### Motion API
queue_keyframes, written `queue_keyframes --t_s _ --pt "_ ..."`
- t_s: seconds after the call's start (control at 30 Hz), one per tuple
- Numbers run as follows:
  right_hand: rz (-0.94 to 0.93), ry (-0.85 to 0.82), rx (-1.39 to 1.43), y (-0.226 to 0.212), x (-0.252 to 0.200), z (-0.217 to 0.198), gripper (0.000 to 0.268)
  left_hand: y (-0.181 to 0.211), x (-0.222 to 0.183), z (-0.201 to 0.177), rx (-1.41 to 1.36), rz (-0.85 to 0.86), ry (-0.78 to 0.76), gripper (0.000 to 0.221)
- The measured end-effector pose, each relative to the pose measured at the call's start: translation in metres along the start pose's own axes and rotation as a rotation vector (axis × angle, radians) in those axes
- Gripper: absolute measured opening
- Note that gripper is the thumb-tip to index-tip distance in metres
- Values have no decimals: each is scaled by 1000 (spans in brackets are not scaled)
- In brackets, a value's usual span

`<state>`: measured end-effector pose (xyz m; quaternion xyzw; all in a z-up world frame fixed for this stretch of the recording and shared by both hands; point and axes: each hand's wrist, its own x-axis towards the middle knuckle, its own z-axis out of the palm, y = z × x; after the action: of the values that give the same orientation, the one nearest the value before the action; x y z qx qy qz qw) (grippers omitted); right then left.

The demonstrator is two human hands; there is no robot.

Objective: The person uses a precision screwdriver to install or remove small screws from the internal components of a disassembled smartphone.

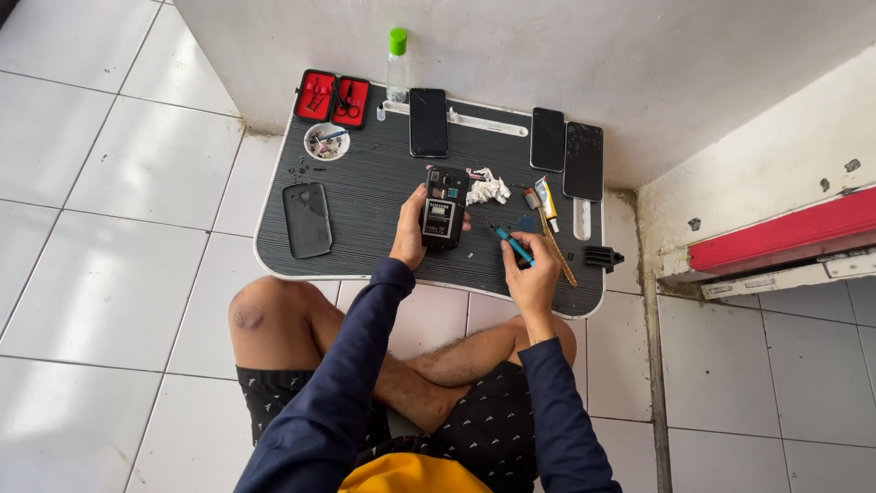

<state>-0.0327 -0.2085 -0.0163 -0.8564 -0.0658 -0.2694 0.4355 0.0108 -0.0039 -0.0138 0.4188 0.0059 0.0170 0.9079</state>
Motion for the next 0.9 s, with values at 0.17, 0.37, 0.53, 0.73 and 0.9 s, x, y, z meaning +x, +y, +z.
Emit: queue_keyframes --t_s 0.17,0.37,0.53,0.73,0.9 --pt "-185 -51 -136 5 1 2 12 -16 8 -17 -1 27 -133 45" --pt "-351 -56 -204 -9 1 -4 11 -26 14 -25 13 34 -119 52" --pt "-492 -245 -297 -5 -16 3 14 -25 14 -24 32 31 -115 52" --pt "-557 -318 -340 4 -24 3 21 -22 12 -21 31 18 -90 51" --pt "-584 -328 -330 13 -35 0 29 -19 11 -21 45 -13 -87 58"
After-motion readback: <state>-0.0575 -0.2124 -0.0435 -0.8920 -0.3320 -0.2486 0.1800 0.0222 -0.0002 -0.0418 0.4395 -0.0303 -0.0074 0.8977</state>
